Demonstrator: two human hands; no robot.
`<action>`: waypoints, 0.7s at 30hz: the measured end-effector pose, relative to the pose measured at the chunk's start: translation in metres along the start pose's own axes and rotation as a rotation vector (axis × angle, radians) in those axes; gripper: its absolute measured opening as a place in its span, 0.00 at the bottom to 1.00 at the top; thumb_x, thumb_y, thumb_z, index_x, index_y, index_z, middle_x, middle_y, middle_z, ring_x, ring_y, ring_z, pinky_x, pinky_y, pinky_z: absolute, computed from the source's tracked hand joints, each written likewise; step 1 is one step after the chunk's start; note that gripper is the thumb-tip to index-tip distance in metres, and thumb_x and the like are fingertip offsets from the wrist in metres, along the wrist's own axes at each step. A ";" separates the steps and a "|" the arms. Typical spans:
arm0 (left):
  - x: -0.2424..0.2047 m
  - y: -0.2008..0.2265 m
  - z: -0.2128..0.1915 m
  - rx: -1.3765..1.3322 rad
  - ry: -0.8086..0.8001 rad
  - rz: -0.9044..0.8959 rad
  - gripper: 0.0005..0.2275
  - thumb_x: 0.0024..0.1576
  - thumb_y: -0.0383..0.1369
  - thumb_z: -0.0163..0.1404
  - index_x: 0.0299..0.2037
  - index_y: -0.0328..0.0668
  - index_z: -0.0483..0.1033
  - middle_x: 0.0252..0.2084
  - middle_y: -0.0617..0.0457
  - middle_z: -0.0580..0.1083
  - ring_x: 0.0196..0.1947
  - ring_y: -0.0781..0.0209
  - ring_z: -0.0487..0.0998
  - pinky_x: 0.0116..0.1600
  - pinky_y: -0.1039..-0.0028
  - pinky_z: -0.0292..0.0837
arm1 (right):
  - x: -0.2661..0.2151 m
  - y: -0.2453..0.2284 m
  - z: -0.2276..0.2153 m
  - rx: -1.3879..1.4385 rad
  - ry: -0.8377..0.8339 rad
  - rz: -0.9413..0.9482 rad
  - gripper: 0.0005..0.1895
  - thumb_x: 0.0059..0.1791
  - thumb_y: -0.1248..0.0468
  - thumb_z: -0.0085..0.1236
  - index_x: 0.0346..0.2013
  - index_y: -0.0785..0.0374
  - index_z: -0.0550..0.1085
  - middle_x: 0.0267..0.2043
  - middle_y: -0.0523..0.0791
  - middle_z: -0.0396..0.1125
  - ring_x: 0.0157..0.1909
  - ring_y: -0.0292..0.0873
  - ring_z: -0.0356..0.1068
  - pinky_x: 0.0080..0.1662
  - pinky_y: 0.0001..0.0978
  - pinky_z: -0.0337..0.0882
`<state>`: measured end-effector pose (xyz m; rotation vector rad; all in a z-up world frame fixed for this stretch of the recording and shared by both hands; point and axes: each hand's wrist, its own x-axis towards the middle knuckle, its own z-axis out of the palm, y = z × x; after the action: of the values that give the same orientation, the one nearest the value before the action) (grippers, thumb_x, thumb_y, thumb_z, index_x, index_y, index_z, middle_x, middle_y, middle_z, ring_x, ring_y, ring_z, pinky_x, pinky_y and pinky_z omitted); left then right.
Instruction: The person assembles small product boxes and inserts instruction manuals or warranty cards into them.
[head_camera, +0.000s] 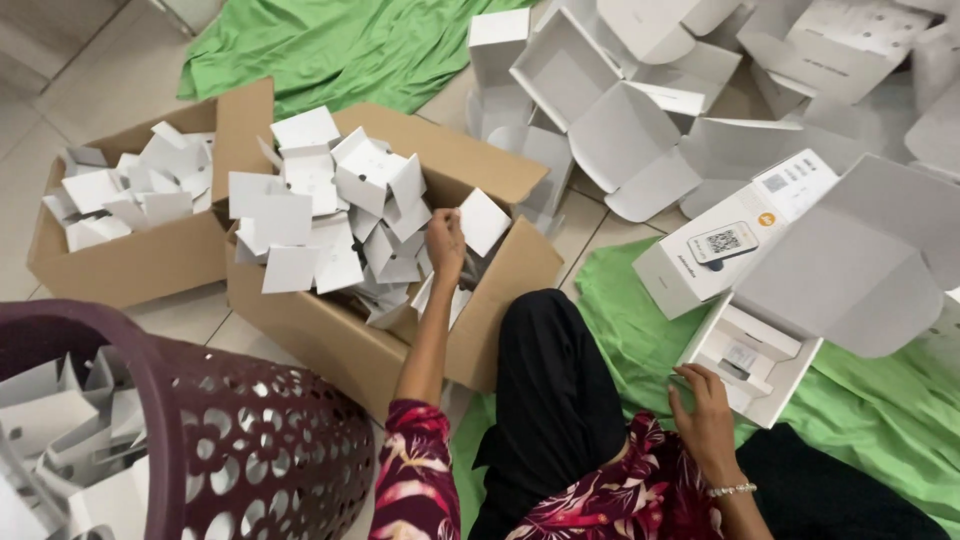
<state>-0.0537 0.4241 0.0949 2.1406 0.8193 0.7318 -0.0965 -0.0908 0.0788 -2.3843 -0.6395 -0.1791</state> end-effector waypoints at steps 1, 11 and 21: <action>0.000 0.034 -0.011 -0.156 0.141 -0.104 0.16 0.66 0.40 0.46 0.42 0.31 0.77 0.29 0.46 0.76 0.28 0.56 0.74 0.37 0.66 0.69 | -0.001 0.001 -0.003 0.059 0.010 0.000 0.17 0.48 0.63 0.60 0.52 0.62 0.75 0.57 0.49 0.68 0.58 0.52 0.70 0.54 0.44 0.73; -0.020 0.204 -0.040 -1.063 -0.054 -0.054 0.14 0.66 0.38 0.48 0.49 0.33 0.77 0.43 0.55 0.78 0.41 0.69 0.76 0.49 0.77 0.74 | 0.034 -0.011 -0.060 0.227 0.174 0.101 0.15 0.51 0.63 0.59 0.52 0.62 0.75 0.58 0.48 0.68 0.56 0.46 0.72 0.48 0.35 0.77; -0.237 0.300 0.103 -0.706 -0.227 0.195 0.14 0.65 0.41 0.51 0.47 0.38 0.81 0.44 0.50 0.80 0.45 0.62 0.79 0.50 0.71 0.75 | 0.024 -0.019 -0.159 0.854 0.421 0.273 0.28 0.57 0.58 0.51 0.69 0.64 0.58 0.59 0.52 0.67 0.55 0.48 0.70 0.55 0.38 0.74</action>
<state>-0.0353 0.0456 0.2110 1.6222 0.1791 0.7223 -0.0794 -0.1688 0.2194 -1.5152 -0.1277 -0.2236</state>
